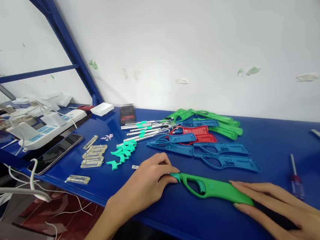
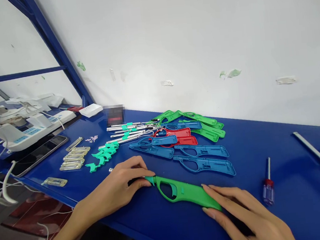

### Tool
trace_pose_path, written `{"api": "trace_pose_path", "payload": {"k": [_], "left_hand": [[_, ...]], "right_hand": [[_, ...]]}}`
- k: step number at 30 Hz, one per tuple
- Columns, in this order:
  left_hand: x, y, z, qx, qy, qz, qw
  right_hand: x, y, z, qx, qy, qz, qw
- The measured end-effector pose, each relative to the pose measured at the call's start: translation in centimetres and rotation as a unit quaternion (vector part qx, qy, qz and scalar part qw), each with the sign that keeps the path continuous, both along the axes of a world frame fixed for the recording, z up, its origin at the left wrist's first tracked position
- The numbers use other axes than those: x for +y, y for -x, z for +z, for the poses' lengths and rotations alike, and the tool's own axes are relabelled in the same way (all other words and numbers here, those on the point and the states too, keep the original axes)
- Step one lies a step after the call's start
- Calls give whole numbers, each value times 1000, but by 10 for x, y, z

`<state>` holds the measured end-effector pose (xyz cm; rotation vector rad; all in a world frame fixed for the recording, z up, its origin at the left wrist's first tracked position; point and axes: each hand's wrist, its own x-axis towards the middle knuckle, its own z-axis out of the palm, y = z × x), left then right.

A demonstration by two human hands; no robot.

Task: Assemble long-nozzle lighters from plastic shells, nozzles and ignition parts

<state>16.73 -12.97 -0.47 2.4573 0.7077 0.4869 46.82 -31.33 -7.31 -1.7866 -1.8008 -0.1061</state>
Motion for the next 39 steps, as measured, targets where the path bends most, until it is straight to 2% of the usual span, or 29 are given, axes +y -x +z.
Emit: {"api": "trace_pose_path", "payload": {"k": [12,16,22,26,34,39], "left_hand": [[-1,-5,-6,-10,-20,-12,1000],[-2,-7,-6,-4,-32,-8,999],[-3,-8,-9,24,-101,8,995],[-2,-7,-11,40,-133,1,990],[-6,-11,-8,26,-127,-39,991],[-7,-13,-7,16,-130,-42,991]], "right_hand": [[-1,-2,3,18,26,0,999],[5,4,11,44,3,0,999],[9,7,16,70,-7,-14,997],[6,6,14,104,18,-12,994],[6,9,22,60,-8,26,998],[5,7,20,78,16,24,997]]}}
